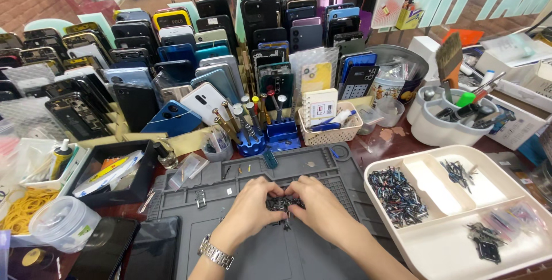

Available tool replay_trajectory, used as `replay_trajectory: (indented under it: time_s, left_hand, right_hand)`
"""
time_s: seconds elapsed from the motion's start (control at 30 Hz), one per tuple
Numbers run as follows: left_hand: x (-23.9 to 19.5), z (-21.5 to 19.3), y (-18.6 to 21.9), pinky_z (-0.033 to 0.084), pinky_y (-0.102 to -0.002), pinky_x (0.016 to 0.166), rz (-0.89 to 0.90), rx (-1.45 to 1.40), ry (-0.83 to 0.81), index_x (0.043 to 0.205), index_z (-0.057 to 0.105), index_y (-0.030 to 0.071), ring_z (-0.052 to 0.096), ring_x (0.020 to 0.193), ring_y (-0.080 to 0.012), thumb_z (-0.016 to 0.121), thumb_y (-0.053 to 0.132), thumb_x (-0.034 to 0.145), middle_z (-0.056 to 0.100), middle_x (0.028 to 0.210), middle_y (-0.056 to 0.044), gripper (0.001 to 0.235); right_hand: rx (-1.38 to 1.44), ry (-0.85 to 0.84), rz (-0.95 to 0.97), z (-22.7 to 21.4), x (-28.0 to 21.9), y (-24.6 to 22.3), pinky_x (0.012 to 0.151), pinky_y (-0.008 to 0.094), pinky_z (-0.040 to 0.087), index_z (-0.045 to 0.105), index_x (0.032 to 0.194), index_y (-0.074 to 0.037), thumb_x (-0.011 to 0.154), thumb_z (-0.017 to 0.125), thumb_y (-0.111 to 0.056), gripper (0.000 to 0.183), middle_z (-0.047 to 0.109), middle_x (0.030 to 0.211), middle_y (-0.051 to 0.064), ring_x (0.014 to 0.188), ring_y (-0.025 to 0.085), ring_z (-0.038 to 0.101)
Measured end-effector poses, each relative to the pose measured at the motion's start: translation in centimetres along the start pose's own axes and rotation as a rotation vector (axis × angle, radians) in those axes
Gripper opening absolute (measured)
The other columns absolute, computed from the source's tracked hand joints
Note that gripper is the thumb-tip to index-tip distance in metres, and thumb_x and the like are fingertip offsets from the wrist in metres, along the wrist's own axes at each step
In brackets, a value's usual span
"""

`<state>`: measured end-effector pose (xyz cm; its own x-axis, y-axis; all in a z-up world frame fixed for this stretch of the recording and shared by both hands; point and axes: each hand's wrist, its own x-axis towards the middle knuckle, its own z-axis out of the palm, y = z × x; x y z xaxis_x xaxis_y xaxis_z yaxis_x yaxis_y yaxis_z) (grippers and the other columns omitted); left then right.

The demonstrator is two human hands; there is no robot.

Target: The person repeatedly picks up small electronic components from a tray and assembles them by hand on a work mat. The person places the assembled components back into the tray. The person continues this cycle throughout the clip.

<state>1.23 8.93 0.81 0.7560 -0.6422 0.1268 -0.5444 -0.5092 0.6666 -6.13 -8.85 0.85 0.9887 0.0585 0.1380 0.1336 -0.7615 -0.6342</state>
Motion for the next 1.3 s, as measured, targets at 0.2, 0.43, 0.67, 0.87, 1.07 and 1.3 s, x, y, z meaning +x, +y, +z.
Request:
replay_trajectory:
  time_s: [0.2,0.43,0.67,0.87,1.07,1.3]
  left_hand:
    - [0.3,0.4,-0.4,0.053,-0.035,0.078,-0.108,-0.002,-0.007,0.090,0.076,0.005,0.065,0.085,-0.0217,0.085,0.015,0.072,0.072,0.087,-0.006,0.023]
    - [0.3,0.7,-1.0,0.054,-0.031,0.065,-0.152,-0.165,0.063,0.088,0.079,0.003,0.066,0.066,-0.0151,0.079,0.013,0.078,0.075,0.077,-0.006,0.014]
    - [0.5,0.9,-1.6,0.053,-0.028,0.058,-0.254,-0.265,0.051,0.090,0.079,0.002,0.064,0.061,-0.0091,0.075,0.015,0.084,0.076,0.073,-0.003,0.015]
    - [0.7,0.8,-2.5,0.051,-0.026,0.057,-0.259,-0.372,0.062,0.092,0.079,0.001,0.064,0.062,-0.0063,0.075,0.015,0.085,0.077,0.074,-0.002,0.016]
    - [0.8,0.9,-2.7,0.053,-0.024,0.059,-0.251,-0.375,0.039,0.097,0.080,0.002,0.067,0.065,-0.0060,0.074,0.013,0.085,0.079,0.079,-0.003,0.018]
    - [0.8,0.5,-1.5,0.052,-0.025,0.057,-0.270,-0.436,0.013,0.099,0.080,0.004,0.062,0.063,-0.0069,0.078,0.013,0.080,0.080,0.081,-0.002,0.022]
  right_hand:
    - [-0.019,-0.056,0.019,0.4,1.1,0.8,0.082,0.040,0.051,0.068,0.094,-0.003,0.079,0.075,-0.007,0.017,0.068,0.090,0.010,0.093,0.029,0.065]
    - [0.134,-0.048,0.116,-0.4,1.4,1.0,0.072,0.036,0.054,0.069,0.096,-0.003,0.084,0.068,-0.006,0.012,0.064,0.085,0.009,0.076,0.023,0.067]
    - [0.095,0.000,0.010,0.5,1.0,0.1,0.078,0.036,0.051,0.068,0.095,-0.004,0.080,0.077,-0.013,0.019,0.064,0.086,0.007,0.088,0.023,0.063]
    - [0.085,0.057,-0.020,1.3,0.8,0.4,0.076,0.037,0.051,0.066,0.089,-0.003,0.085,0.073,-0.014,0.014,0.064,0.084,0.007,0.086,0.023,0.062]
    - [0.217,0.085,0.142,1.4,1.6,0.9,0.066,0.034,0.053,0.068,0.090,-0.003,0.087,0.073,-0.018,0.016,0.066,0.081,0.006,0.070,0.018,0.063]
    - [0.347,0.139,0.193,2.0,1.6,1.0,0.057,0.029,0.053,0.066,0.092,-0.002,0.090,0.069,-0.016,0.014,0.071,0.074,0.005,0.061,0.012,0.064]
